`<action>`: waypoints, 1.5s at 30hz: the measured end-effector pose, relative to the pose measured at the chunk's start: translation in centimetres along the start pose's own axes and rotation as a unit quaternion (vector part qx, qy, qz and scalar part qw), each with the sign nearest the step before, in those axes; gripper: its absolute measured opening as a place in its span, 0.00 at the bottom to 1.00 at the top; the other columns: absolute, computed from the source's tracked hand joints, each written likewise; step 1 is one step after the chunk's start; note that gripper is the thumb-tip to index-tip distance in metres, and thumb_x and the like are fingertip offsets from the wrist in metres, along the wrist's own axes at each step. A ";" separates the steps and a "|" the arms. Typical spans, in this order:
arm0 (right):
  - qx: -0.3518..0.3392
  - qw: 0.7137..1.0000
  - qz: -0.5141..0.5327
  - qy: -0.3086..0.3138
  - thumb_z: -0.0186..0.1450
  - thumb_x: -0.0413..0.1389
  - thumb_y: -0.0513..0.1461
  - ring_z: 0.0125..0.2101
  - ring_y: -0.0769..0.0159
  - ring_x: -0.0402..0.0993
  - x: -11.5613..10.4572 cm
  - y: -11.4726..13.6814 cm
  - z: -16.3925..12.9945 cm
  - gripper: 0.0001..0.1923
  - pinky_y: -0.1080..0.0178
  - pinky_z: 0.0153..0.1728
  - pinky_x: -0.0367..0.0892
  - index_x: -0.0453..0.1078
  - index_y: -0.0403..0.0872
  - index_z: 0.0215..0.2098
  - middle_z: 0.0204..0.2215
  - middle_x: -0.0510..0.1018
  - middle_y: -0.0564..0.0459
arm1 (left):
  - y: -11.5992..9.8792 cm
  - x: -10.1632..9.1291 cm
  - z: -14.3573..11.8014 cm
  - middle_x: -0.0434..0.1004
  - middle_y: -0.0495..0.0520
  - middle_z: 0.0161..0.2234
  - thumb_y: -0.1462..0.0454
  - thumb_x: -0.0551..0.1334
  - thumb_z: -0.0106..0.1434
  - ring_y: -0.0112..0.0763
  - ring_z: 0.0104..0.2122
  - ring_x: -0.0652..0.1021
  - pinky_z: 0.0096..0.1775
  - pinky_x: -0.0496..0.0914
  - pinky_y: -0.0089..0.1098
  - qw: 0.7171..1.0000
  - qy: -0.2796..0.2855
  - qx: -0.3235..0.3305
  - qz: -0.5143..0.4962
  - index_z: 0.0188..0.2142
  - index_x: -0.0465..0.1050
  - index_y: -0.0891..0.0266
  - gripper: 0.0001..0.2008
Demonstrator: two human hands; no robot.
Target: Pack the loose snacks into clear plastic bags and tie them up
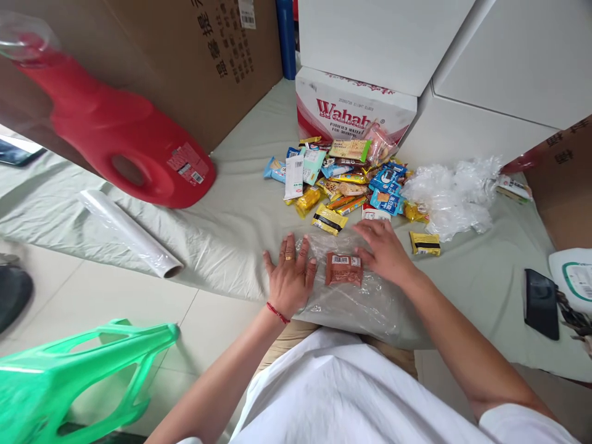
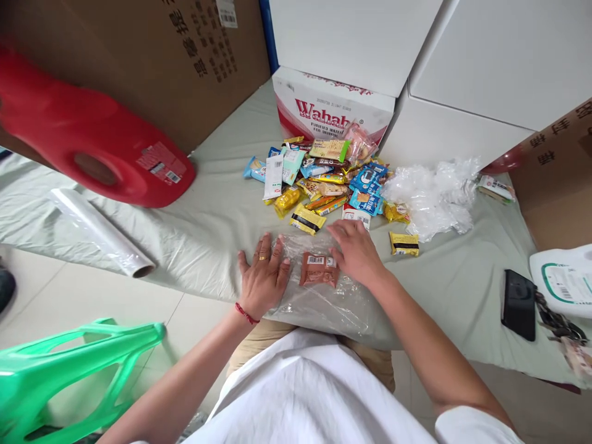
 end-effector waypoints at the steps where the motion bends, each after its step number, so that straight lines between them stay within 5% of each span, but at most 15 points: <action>1: 0.009 1.000 -0.020 0.017 0.69 0.59 0.41 0.61 0.43 0.60 -0.1 -0.3 1.0 0.29 0.45 0.61 0.59 0.67 0.43 0.66 0.61 0.72 0.37 | 0.0 0.0 0.0 0.52 0.71 0.74 0.52 0.44 0.77 0.56 0.72 0.60 0.64 0.48 0.74 1.000 0.001 -0.001 -0.001 0.74 0.53 0.59 0.30; 4: -0.006 0.996 -0.044 0.081 0.69 0.58 0.36 0.59 0.46 0.62 -0.4 -0.5 3.3 0.22 0.47 0.59 0.59 0.74 0.44 0.60 0.52 0.78 0.39 | 0.1 0.0 0.0 0.52 0.72 0.73 0.52 0.45 0.76 0.57 0.71 0.60 0.64 0.48 0.74 1.000 0.001 0.001 0.004 0.73 0.54 0.62 0.31; 9: -0.050 0.995 -0.056 0.060 0.75 0.49 0.36 0.44 0.57 0.69 -2.2 1.6 1.7 0.16 0.59 0.43 0.63 0.79 0.47 0.50 0.40 0.77 0.45 | 0.6 0.2 -0.4 0.58 0.73 0.71 0.57 0.50 0.73 0.55 0.71 0.61 0.67 0.46 0.68 1.000 -0.019 0.005 -0.015 0.73 0.52 0.66 0.32; 12: -0.094 0.990 -0.079 0.075 0.75 0.51 0.37 0.40 0.58 0.69 -1.8 3.3 -1.5 0.15 0.60 0.37 0.62 0.77 0.49 0.53 0.40 0.75 0.46 | 0.8 0.4 -0.5 0.62 0.73 0.69 0.59 0.54 0.68 0.56 0.70 0.62 0.68 0.46 0.65 0.999 -0.031 0.007 -0.031 0.73 0.49 0.67 0.36; 15: -0.146 0.979 -0.077 0.117 0.73 0.53 0.34 0.42 0.58 0.69 -0.1 4.5 -4.3 0.21 0.58 0.43 0.65 0.70 0.53 0.63 0.44 0.76 0.47 | 1.4 0.5 -0.5 0.69 0.73 0.65 0.59 0.57 0.66 0.57 0.65 0.69 0.68 0.50 0.62 0.997 -0.051 -0.002 -0.057 0.74 0.45 0.66 0.40; 19: -0.138 0.977 -0.066 0.146 0.71 0.60 0.44 0.52 0.50 0.67 1.7 5.0 -5.7 0.27 0.50 0.51 0.66 0.65 0.54 0.67 0.54 0.74 0.44 | 3.1 -0.2 -1.3 0.80 0.63 0.46 0.61 0.58 0.65 0.49 0.49 0.78 0.61 0.65 0.55 0.990 -0.077 -0.028 -0.111 0.74 0.43 0.67 0.42; 21: -0.124 0.979 -0.068 0.150 0.71 0.61 0.45 0.52 0.49 0.67 1.9 5.1 -5.7 0.28 0.50 0.49 0.67 0.64 0.55 0.68 0.54 0.74 0.44 | 4.0 -1.2 -2.3 0.79 0.62 0.45 0.63 0.57 0.65 0.48 0.47 0.79 0.57 0.70 0.52 0.987 -0.105 -0.025 -0.120 0.74 0.42 0.66 0.41; 24: -0.119 0.980 -0.069 0.146 0.71 0.60 0.41 0.51 0.50 0.68 1.8 5.3 -5.5 0.26 0.51 0.49 0.66 0.66 0.57 0.67 0.53 0.74 0.45 | 4.5 -2.7 -4.6 0.76 0.63 0.55 0.64 0.58 0.64 0.52 0.60 0.73 0.64 0.62 0.57 0.983 -0.134 0.095 -0.081 0.73 0.50 0.53 0.39; 27: -0.122 0.980 -0.067 0.140 0.71 0.59 0.37 0.52 0.50 0.68 1.8 5.6 -5.3 0.26 0.50 0.51 0.65 0.67 0.57 0.65 0.53 0.75 0.45 | 3.7 -3.1 -6.5 0.75 0.50 0.62 0.61 0.63 0.65 0.49 0.68 0.67 0.71 0.45 0.60 0.944 -0.052 0.319 -0.060 0.66 0.62 0.32 0.32; 30: -0.121 0.979 -0.075 0.144 0.71 0.57 0.36 0.52 0.49 0.70 1.9 6.0 -5.2 0.24 0.49 0.50 0.66 0.68 0.55 0.64 0.52 0.76 0.43 | 2.9 -2.6 -7.0 0.74 0.44 0.64 0.58 0.64 0.69 0.40 0.69 0.67 0.72 0.31 0.56 0.907 -0.003 0.421 -0.022 0.62 0.67 0.27 0.26; 36: -0.138 0.978 -0.052 0.145 0.69 0.57 0.32 0.55 0.49 0.68 1.3 6.1 -4.8 0.26 0.46 0.54 0.66 0.68 0.52 0.65 0.55 0.74 0.42 | 2.8 -3.7 -3.6 0.86 0.47 0.49 0.69 0.61 0.70 0.36 0.65 0.72 0.73 0.33 0.55 0.912 -0.002 0.408 -0.027 0.50 0.79 0.46 0.16; 39: -0.153 0.976 -0.042 0.152 0.71 0.57 0.33 0.56 0.49 0.67 1.0 5.7 -4.8 0.23 0.45 0.56 0.66 0.70 0.50 0.63 0.55 0.74 0.42 | 1.9 -5.2 -1.0 0.84 0.47 0.53 0.68 0.59 0.72 0.35 0.66 0.72 0.73 0.36 0.54 0.899 0.029 0.433 -0.051 0.42 0.80 0.49 0.12; 42: -0.167 0.974 -0.037 0.148 0.73 0.54 0.34 0.57 0.50 0.67 1.1 5.5 -4.8 0.20 0.41 0.59 0.64 0.71 0.49 0.62 0.56 0.74 0.40 | 0.8 -5.6 1.5 0.81 0.48 0.57 0.65 0.56 0.74 0.34 0.64 0.73 0.73 0.41 0.53 0.890 0.083 0.445 -0.056 0.46 0.80 0.48 0.14; 45: -0.177 0.974 -0.022 0.141 0.73 0.52 0.32 0.59 0.51 0.68 1.1 5.4 -4.5 0.22 0.40 0.61 0.62 0.69 0.47 0.64 0.58 0.74 0.39 | 0.3 -4.6 3.6 0.86 0.51 0.47 0.64 0.53 0.75 0.35 0.51 0.82 0.69 0.51 0.53 0.900 0.121 0.416 -0.053 0.50 0.79 0.49 0.15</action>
Point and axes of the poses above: each hand's wrist, its own z-axis towards the middle knuckle, its own x-axis out of the palm, y = z × x, the point moved 1 cm from there along z, towards the middle knuckle
